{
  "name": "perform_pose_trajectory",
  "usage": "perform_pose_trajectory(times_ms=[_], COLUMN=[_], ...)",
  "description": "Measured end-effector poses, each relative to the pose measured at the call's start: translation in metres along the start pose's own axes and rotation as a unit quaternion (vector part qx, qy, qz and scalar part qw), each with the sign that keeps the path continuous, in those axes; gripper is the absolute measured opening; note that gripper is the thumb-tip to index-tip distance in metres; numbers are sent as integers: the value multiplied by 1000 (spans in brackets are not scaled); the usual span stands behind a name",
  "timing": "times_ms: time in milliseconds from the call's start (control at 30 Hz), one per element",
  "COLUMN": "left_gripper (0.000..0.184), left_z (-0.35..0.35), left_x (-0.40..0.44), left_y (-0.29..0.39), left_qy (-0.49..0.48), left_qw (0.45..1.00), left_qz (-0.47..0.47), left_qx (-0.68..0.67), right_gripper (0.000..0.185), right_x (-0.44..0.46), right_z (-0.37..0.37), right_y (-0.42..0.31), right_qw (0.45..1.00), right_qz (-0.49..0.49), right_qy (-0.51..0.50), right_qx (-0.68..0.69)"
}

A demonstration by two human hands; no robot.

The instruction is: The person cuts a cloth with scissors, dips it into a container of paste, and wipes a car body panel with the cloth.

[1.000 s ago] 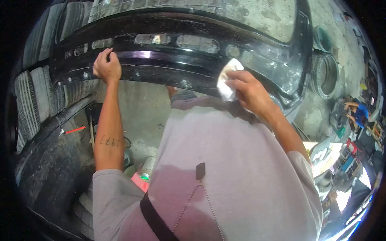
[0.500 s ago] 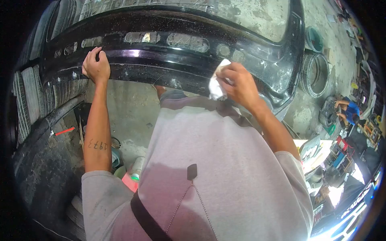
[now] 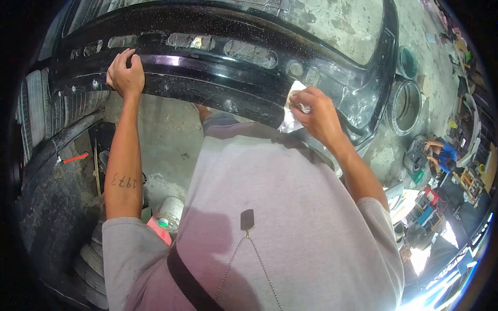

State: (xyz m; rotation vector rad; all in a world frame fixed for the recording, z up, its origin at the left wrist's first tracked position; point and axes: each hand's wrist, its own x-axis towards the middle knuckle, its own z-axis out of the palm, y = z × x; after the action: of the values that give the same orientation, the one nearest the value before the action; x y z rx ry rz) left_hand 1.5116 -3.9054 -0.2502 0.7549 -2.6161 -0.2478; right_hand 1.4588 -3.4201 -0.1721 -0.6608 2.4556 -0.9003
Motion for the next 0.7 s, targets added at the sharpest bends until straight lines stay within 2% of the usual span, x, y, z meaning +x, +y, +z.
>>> perform_pose_trajectory(times_ms=[100,167,200,267,300,533,700], left_gripper=[28,27,27,27,27,25,26], left_z=[0,0,0,1,2,4,4], left_x=[0,0,0,0,0,0,-1], left_y=[2,4,4,4,3,5,6], left_qy=[5,15,15,27,36,61,67], left_qw=[1000,1000,1000,1000,999,997,995], left_qz=[-2,-11,-11,0,3,-13,-34], left_qx=[3,2,4,-1,-1,-35,-59], right_gripper=[20,20,20,19,18,16,16], right_x=[6,8,13,24,32,106,167], right_z=[-5,2,5,17,25,63,109], right_y=[2,6,5,-3,-8,-73,-124], right_qw=[998,998,998,992,993,983,969], right_qz=[17,-58,-60,-124,-119,-171,-242], right_qy=[-55,-25,-26,-10,-5,-59,-53], right_qx=[21,5,7,8,27,10,7])
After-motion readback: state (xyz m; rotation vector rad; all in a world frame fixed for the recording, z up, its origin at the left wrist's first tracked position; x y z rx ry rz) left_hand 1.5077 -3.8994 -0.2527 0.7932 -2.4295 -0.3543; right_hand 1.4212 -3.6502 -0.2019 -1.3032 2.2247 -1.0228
